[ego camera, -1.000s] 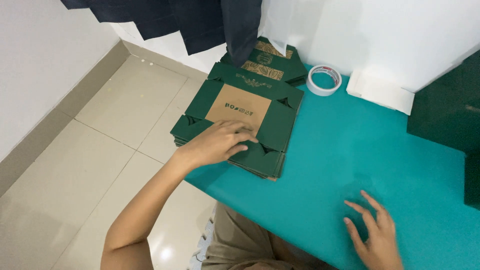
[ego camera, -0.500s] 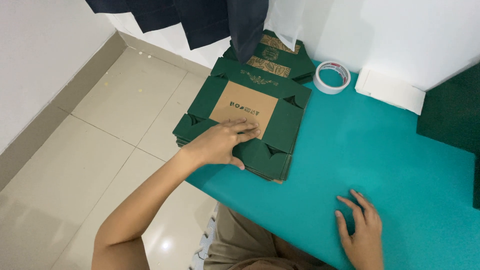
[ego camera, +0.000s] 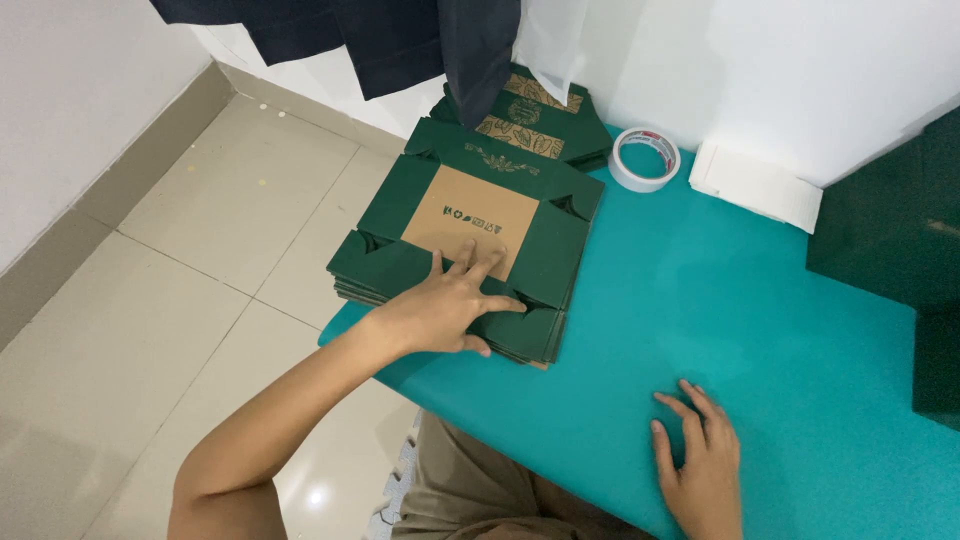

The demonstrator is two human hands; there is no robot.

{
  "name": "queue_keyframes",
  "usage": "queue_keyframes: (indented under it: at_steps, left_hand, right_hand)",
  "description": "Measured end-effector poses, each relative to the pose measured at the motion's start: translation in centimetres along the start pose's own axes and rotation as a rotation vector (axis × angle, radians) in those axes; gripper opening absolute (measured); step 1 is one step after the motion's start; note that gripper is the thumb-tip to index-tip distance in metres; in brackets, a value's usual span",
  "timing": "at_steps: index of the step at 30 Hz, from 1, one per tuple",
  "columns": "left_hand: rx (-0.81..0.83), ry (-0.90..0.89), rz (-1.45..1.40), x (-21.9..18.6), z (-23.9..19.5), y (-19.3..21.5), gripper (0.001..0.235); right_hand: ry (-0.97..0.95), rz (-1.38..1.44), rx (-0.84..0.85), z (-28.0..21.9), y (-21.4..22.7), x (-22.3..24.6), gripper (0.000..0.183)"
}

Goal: Assembling small green cardboard boxes from flat templates by folding and tucking flaps, then placing a paper insert inside.

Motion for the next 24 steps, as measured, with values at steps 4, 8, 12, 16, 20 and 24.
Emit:
queue_keyframes:
  at_steps: [4, 8, 12, 16, 20, 24]
  left_hand:
    - [-0.013, -0.022, 0.026, 0.5, 0.3, 0.0, 0.075]
    - [-0.007, -0.034, -0.011, 0.8, 0.4, 0.2, 0.070]
    - [0.034, -0.027, -0.029, 1.0, 0.8, 0.5, 0.067]
    - [0.078, 0.002, -0.056, 0.7, 0.8, 1.3, 0.066]
    - [0.039, -0.024, -0.022, 1.0, 1.0, 0.5, 0.074]
    - [0.030, -0.015, -0.041, 0.8, 1.0, 0.6, 0.071]
  right_hand:
    - [0.023, 0.010, -0.013, 0.2, 0.4, 0.3, 0.036]
    - [0.045, 0.011, -0.039, 0.2, 0.4, 0.3, 0.036]
    - [0.053, -0.009, -0.048, 0.2, 0.1, 0.1, 0.038]
    - [-0.002, -0.053, -0.015, 0.2, 0.1, 0.4, 0.039]
    - [0.001, -0.048, -0.022, 0.0, 0.0, 0.2, 0.038]
    - [-0.027, -0.062, -0.003, 0.0, 0.0, 0.4, 0.037]
Point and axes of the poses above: each hand's wrist, its own z-axis towards the middle knuckle, its own y-axis out of the back of the hand, x = y × z, the point moved 2 cm from there along z, towards the middle knuckle, and after that the axes turned 8 degrees about -z, right-handed, at the moved point
